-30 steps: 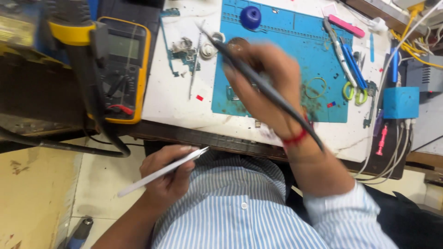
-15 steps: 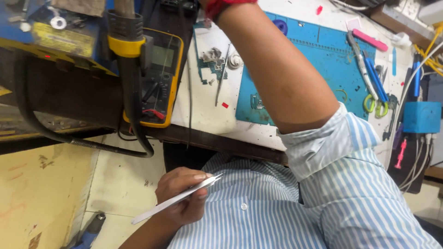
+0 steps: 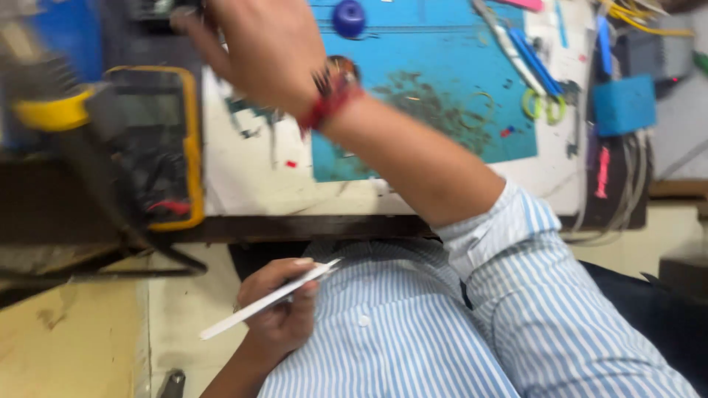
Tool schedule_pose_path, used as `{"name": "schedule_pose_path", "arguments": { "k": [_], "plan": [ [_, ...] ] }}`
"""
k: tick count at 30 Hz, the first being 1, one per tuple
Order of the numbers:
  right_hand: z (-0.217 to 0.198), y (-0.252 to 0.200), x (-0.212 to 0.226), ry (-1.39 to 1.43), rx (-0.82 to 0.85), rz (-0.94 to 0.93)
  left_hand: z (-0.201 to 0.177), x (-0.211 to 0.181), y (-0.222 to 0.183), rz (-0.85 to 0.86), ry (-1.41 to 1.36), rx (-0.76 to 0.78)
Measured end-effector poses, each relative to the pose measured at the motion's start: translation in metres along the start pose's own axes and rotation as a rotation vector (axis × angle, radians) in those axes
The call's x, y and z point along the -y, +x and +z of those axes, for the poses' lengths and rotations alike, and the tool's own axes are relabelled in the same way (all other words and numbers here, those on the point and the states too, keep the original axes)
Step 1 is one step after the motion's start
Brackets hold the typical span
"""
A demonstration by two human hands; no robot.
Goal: The person uses tweezers to remove a small component from a circuit board and then places it onto a smartphone chassis. They continue to manipulate the internal components of the phone using the tweezers.
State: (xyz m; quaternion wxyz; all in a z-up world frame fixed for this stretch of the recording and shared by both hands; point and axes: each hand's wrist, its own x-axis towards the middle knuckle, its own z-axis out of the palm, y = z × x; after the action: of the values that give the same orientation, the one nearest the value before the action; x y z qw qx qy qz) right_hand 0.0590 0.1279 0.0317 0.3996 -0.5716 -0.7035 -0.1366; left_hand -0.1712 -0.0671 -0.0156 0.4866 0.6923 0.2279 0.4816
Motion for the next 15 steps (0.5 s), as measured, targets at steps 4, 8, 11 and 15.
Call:
{"name": "schedule_pose_path", "arguments": {
  "k": [4,8,11,15],
  "plan": [
    [-0.104,-0.060,0.034,0.404,0.171,0.163,0.010,0.014,0.000,-0.186,0.036,-0.095],
    [-0.173,-0.105,0.055,0.603,0.179,0.207,0.023,0.016,0.024,-0.165,0.000,-0.091],
    [-0.191,-0.126,0.065,0.407,0.202,0.173,0.036,0.010,0.051,-0.218,0.043,0.046],
    [-0.187,-0.152,0.054,0.192,0.185,0.165,0.066,0.006,0.078,-0.058,0.236,0.241]
  ]
}}
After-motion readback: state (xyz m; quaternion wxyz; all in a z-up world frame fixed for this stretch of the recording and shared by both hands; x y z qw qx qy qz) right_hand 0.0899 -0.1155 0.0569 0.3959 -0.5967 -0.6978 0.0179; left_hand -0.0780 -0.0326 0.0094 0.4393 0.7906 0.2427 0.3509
